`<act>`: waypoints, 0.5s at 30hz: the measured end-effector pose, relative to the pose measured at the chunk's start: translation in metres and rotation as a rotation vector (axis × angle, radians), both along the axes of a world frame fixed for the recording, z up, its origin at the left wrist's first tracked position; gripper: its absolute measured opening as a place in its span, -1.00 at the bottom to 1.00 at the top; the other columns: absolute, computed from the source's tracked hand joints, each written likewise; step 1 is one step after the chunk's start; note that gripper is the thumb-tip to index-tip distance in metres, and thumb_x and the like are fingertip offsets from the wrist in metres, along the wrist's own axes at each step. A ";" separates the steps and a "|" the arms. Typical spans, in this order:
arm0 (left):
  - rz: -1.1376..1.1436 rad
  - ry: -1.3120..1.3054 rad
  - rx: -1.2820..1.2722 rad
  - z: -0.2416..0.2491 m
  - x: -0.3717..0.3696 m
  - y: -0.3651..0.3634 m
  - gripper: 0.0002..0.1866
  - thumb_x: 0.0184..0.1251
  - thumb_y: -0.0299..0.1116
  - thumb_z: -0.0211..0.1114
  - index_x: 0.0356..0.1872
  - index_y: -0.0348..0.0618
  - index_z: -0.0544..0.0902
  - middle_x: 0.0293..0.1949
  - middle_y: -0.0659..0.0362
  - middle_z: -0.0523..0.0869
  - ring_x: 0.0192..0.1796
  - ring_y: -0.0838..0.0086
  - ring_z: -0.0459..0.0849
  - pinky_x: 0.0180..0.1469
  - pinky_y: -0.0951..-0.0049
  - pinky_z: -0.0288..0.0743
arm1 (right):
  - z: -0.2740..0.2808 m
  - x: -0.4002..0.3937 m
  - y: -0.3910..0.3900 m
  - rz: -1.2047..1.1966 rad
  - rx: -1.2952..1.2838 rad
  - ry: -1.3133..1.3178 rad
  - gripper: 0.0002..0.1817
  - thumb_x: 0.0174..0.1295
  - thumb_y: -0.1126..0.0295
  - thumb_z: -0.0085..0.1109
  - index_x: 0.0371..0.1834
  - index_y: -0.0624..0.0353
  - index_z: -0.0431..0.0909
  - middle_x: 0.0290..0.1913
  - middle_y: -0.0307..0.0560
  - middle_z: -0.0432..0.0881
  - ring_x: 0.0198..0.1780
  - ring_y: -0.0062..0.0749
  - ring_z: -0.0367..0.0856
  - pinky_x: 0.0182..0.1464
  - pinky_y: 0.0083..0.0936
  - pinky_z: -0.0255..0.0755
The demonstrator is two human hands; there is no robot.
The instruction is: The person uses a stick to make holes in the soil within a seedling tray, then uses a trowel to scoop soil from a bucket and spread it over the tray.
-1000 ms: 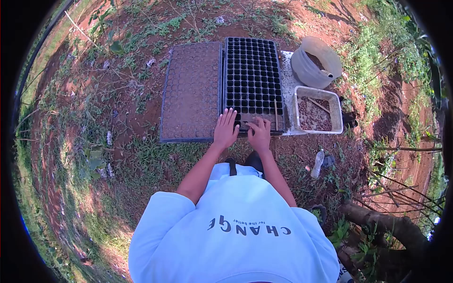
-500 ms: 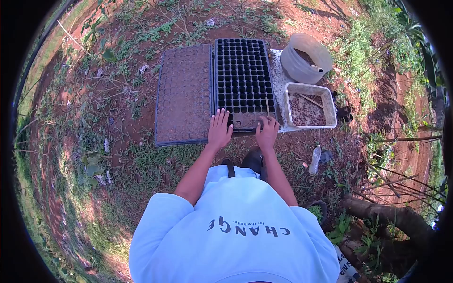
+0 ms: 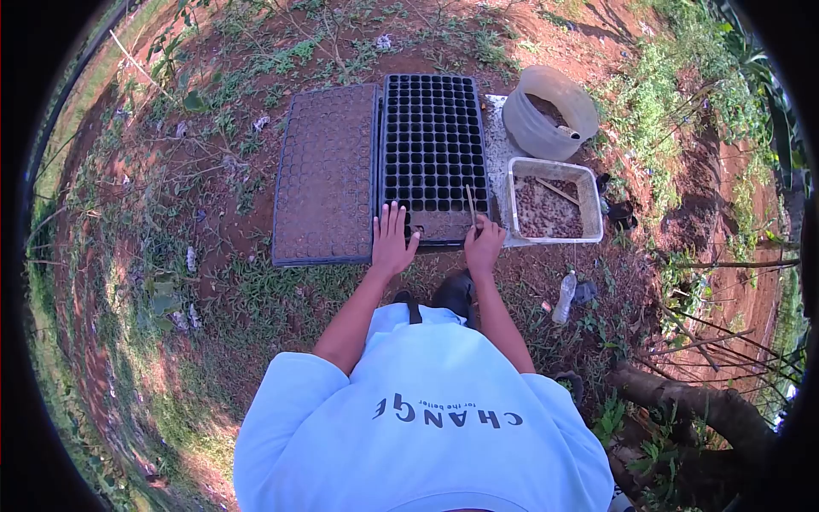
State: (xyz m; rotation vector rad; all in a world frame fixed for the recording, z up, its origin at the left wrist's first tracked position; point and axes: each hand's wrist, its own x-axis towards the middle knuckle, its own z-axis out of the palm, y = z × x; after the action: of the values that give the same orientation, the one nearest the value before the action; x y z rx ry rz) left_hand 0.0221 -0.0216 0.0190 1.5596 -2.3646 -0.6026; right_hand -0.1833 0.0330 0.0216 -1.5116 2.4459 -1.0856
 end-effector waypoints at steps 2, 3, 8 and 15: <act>0.005 -0.008 0.005 0.000 -0.001 -0.001 -0.24 0.45 -0.01 -0.01 0.53 -0.18 0.00 0.57 -0.01 -0.08 0.61 0.14 -0.23 0.56 0.01 -0.33 | -0.002 -0.001 -0.002 -0.018 -0.012 -0.021 -0.68 0.11 0.51 0.23 -0.01 0.14 0.60 -0.19 -0.05 0.53 -0.03 -0.07 0.38 0.08 -0.20 0.34; 0.002 -0.013 0.026 -0.001 0.000 -0.002 -0.23 0.45 0.02 -0.03 0.53 -0.16 -0.01 0.58 0.01 -0.10 0.62 0.16 -0.25 0.57 0.02 -0.36 | -0.004 -0.001 -0.004 -0.013 -0.013 -0.021 -0.68 0.11 0.51 0.23 -0.01 0.14 0.60 -0.19 -0.05 0.53 -0.03 -0.07 0.38 0.08 -0.20 0.34; 0.004 -0.020 0.053 -0.002 0.002 -0.003 -0.22 0.45 0.07 -0.06 0.54 -0.14 -0.02 0.59 0.03 -0.13 0.62 0.20 -0.26 0.58 0.04 -0.39 | -0.006 0.004 -0.005 0.103 -0.061 -0.016 -0.72 0.12 0.53 0.22 -0.07 0.12 0.64 -0.18 0.00 0.54 -0.02 -0.05 0.40 0.09 -0.18 0.38; -0.106 -0.060 0.045 0.005 0.014 -0.007 -0.16 0.42 0.09 -0.01 0.55 -0.16 -0.05 0.58 0.00 -0.12 0.62 0.16 -0.26 0.57 0.03 -0.36 | -0.005 0.021 0.010 0.271 -0.048 -0.095 -0.73 0.13 0.55 0.23 -0.07 0.11 0.64 -0.16 0.00 0.53 -0.02 -0.04 0.41 0.06 -0.21 0.40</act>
State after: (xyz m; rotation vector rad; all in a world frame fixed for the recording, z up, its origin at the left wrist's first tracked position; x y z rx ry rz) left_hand 0.0356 -0.0285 0.0237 1.4977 -2.5085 -0.6446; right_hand -0.1624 0.0431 0.0170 -1.7014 2.0913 -1.1395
